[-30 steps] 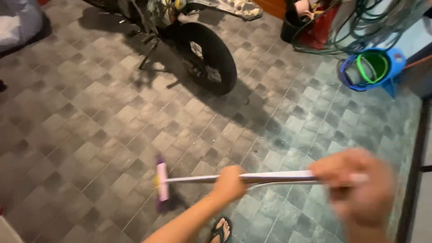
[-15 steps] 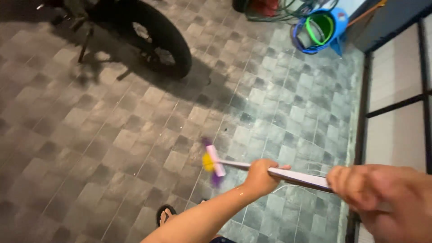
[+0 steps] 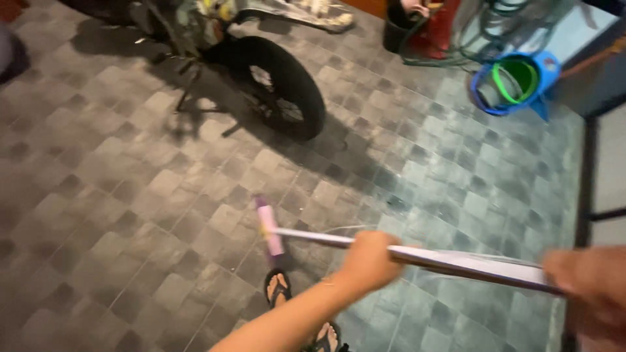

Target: The recorder is sweeping the floor and then laying down a floor mat.

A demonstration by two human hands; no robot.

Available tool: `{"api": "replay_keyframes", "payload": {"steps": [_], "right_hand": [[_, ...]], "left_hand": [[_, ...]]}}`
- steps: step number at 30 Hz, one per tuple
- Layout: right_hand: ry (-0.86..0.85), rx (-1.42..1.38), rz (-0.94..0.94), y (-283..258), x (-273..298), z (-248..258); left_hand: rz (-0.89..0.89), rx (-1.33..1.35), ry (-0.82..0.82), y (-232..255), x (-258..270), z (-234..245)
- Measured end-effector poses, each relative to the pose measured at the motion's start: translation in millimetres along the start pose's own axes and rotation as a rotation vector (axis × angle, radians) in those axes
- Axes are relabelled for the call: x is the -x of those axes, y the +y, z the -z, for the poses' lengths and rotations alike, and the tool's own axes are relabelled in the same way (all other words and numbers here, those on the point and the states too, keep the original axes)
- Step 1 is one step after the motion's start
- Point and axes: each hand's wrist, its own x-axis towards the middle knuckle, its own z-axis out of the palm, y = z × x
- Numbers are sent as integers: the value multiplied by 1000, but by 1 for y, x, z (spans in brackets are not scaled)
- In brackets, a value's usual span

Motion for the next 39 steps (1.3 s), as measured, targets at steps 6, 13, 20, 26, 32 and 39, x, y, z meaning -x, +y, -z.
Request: {"api": "replay_keyframes", "payload": {"steps": [6, 13, 20, 26, 32, 39], "right_hand": [[83, -558, -254, 157, -58, -225], [-21, 296, -84, 104, -105, -212], [167, 45, -141, 23, -142, -180], [35, 587, -274, 44, -145, -103], [39, -308, -25, 201, -200, -19], [280, -249, -75, 321, -265, -215]], "left_hand": [[373, -326, 71, -239, 68, 102], [228, -105, 129, -195, -6, 100], [-112, 238, -26, -124, -143, -2], [-74, 157, -166, -55, -183, 61], [-13, -204, -129, -150, -218, 134], [288, -590, -311, -392, -282, 198]]}}
